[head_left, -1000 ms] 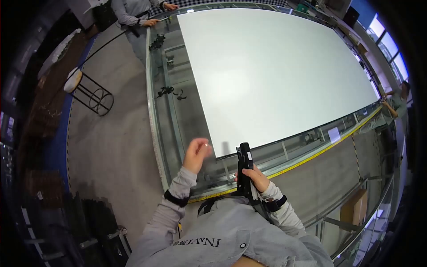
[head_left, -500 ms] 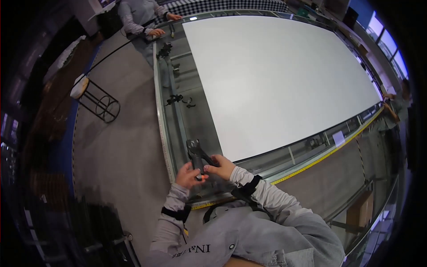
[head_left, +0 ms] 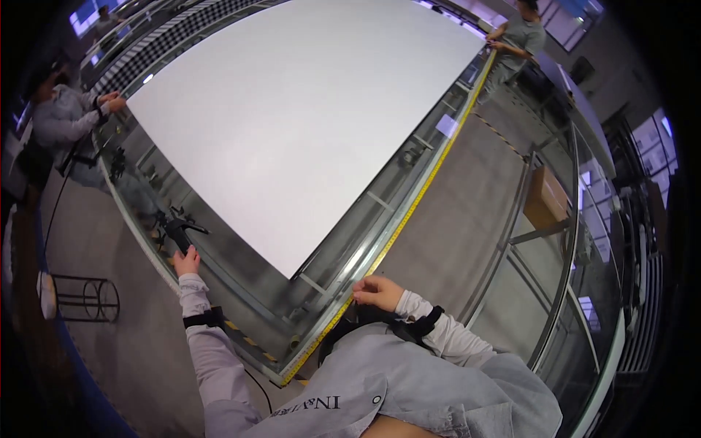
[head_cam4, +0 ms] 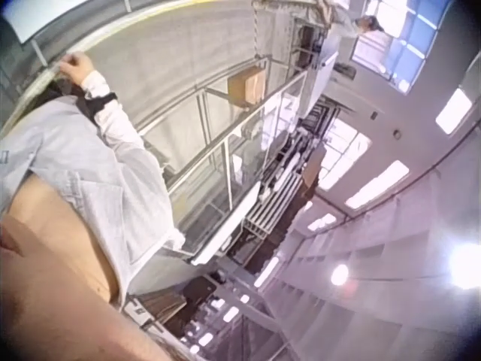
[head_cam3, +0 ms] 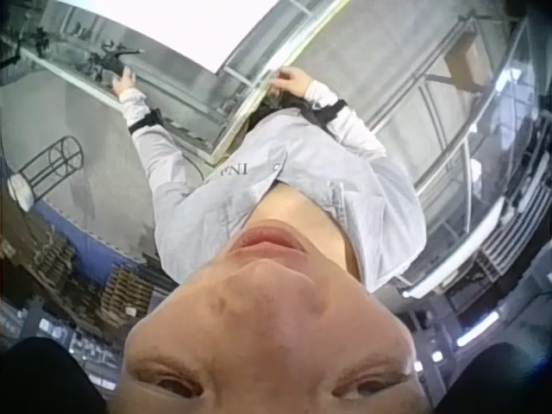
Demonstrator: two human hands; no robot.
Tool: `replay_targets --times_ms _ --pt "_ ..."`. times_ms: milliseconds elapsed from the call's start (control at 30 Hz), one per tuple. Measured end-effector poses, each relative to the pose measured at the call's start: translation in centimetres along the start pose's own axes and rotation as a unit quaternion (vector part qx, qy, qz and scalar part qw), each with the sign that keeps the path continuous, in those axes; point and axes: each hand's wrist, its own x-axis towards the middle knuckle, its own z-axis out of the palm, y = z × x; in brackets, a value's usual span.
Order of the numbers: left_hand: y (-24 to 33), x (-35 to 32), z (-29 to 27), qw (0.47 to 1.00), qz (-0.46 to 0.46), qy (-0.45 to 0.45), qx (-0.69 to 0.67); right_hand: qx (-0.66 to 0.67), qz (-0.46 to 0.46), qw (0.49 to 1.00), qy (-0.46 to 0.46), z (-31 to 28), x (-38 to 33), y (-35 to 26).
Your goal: Installing a large white panel onto a frame and securing it with fasteners and tools.
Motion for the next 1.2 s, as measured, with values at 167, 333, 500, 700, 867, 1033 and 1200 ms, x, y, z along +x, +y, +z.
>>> replay_targets --times_ms 167,333,500,700,867,1033,1200 --pt "-1.7 2.1 -1.4 0.929 0.212 0.196 0.234 -0.006 -0.032 0.999 -0.021 0.6 -1.8 0.8" --pt "-4.1 -6.2 -0.7 0.962 0.19 0.108 0.163 -0.084 -0.087 0.992 -0.023 0.4 -2.3 2.8" --pt "-6.1 -17.9 -4.0 0.974 0.106 0.2 -0.023 0.008 -0.044 0.998 -0.039 -0.2 -5.9 6.3" --pt "-13.8 -28.7 -14.1 0.951 -0.06 0.302 -0.032 0.02 0.021 0.991 -0.134 -0.2 -6.3 13.0" --pt "-16.8 -37.3 -18.7 0.937 -0.213 0.268 -0.064 -0.093 0.019 0.972 -0.216 4.0 -6.8 11.8" --pt "-14.7 -39.6 -20.5 0.939 -0.228 0.251 -0.057 -0.13 0.014 0.947 -0.293 8.9 -6.0 10.4" --pt "-15.5 -39.0 -25.5 0.97 -0.166 0.17 -0.053 -0.179 0.043 0.899 -0.397 16.4 -4.7 8.4"
